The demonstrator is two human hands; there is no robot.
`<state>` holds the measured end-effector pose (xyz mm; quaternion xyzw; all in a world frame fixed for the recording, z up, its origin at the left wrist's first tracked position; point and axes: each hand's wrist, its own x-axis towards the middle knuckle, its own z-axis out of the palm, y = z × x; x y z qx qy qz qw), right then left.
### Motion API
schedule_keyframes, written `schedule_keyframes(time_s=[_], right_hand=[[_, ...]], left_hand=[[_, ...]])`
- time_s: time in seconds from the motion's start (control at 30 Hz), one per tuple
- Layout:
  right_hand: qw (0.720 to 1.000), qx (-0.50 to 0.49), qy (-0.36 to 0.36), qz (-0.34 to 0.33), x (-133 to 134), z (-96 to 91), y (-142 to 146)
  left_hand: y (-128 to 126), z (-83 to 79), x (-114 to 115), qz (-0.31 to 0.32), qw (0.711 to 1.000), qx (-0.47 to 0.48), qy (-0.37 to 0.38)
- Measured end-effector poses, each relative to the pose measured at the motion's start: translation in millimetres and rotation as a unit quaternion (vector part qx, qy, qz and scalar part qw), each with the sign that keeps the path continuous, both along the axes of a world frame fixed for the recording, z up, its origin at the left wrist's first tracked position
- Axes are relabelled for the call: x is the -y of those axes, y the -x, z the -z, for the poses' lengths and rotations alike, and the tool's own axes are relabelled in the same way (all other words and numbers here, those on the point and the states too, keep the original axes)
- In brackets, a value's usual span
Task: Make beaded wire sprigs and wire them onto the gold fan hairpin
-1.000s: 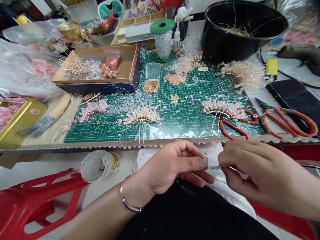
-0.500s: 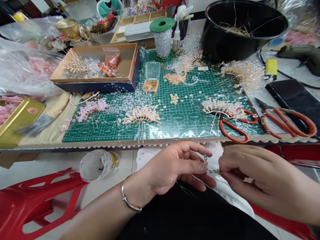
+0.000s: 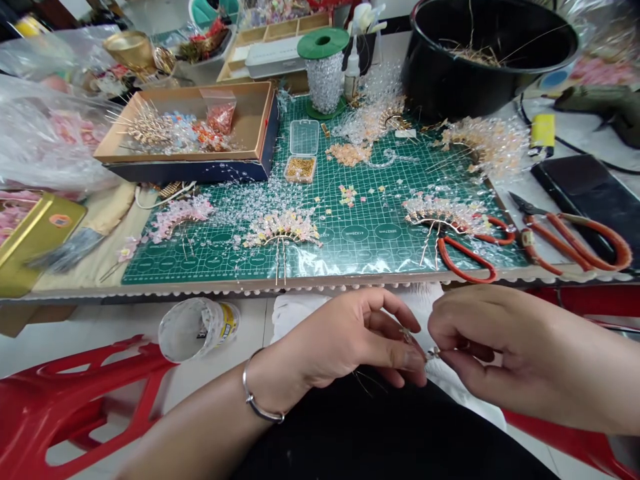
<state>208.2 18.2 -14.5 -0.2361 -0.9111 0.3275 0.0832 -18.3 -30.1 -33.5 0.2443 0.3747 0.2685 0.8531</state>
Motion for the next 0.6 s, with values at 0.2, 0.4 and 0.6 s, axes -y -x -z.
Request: schedule_keyframes(time_s=[0.2, 0.4, 0.6], right_hand=[[1.0, -0.006, -0.004, -0.015, -0.6, -0.8, 5.1], [0.998, -0.026, 0.059, 0.0, -7.6, -6.4, 6.8], [0.999, -0.013, 0.03, -0.017, -2.9, -7.7, 5.6]], left_hand=[[-2.2, 1.0, 1.1, -0.002, 1.0, -0.002, -0.011], [-1.6, -0.1, 0.6, -0.012, 1.0, -0.001, -0.013], [-4.9, -3.4, 1.1, -0.007, 1.0, -0.003, -0.008]])
